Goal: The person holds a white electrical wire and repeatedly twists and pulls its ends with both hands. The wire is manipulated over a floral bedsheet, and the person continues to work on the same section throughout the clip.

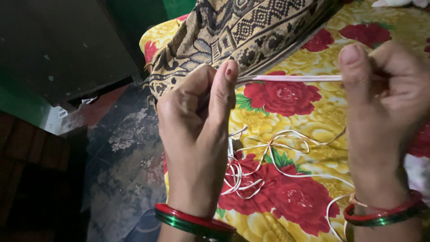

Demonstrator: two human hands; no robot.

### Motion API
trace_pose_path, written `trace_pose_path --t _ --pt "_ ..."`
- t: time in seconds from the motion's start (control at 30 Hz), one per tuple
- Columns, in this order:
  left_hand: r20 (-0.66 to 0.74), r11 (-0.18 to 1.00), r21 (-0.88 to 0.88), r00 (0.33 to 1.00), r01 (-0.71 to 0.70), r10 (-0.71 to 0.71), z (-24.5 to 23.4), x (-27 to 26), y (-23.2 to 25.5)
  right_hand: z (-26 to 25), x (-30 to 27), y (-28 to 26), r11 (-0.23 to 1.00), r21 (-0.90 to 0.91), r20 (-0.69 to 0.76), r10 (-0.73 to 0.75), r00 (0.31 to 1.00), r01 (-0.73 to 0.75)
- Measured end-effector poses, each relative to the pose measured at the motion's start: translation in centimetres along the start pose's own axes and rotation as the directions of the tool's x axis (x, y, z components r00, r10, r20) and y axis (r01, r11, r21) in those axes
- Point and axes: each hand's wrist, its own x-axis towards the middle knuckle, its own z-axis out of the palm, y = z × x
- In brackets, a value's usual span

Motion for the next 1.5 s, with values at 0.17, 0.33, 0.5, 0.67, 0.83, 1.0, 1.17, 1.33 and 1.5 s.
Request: trace_pose_path --t 0.17,0.33,0.5,0.67,0.83,1.0,1.17,1.33,1.5 --pt "-0.034 0.996 0.004 0.995 0.093 -0.092 0.2 -0.3 0.3 -0.5 0.2 0.0 0.984 -0.169 -0.032 -0.061 0.998 0.054" --pt "-0.031 0.985 0.025 0.985 0.169 -0.168 0.3 -0.8 0.7 -0.7 -0.3 0.8 0.915 -0.392 0.018 -0.099 0.995 0.098" --pt "-0.016 0.964 0.009 0.964 0.264 -0.264 -0.1 -0.7 0.5 -0.8 -0.3 1.4 0.933 -0.337 0.015 -0.125 0.992 0.122" --pt "-0.108 0.985 0.048 0.981 0.167 -0.162 -1.8 0.0 0.1 -0.7 0.0 1.5 0.992 -0.129 0.005 -0.014 1.000 0.014" --pt "-0.095 0.988 0.060 0.986 0.142 -0.136 -2.5 -0.3 0.1 0.3 0.0 1.8 0.956 -0.275 0.035 -0.095 0.995 0.101" --pt "-0.082 0.972 0.057 0.972 0.226 -0.221 -2.4 -0.6 0.3 2.2 -0.2 1.8 0.918 -0.354 0.064 -0.165 0.984 0.177" --pt "-0.055 0.986 0.049 0.986 0.162 -0.159 -3.2 -0.4 0.0 3.0 0.0 0.9 0.958 -0.274 0.104 -0.053 0.993 0.080" --pt "-0.067 0.984 0.059 0.984 0.168 -0.164 -3.2 -0.4 -0.2 3.2 0.1 0.2 0.971 -0.237 0.240 0.029 0.970 0.029" --pt "-0.017 0.984 0.049 0.985 0.173 -0.173 -3.0 -0.7 -0.2 3.1 -0.3 0.4 0.973 -0.231 0.261 0.073 0.963 -0.011"
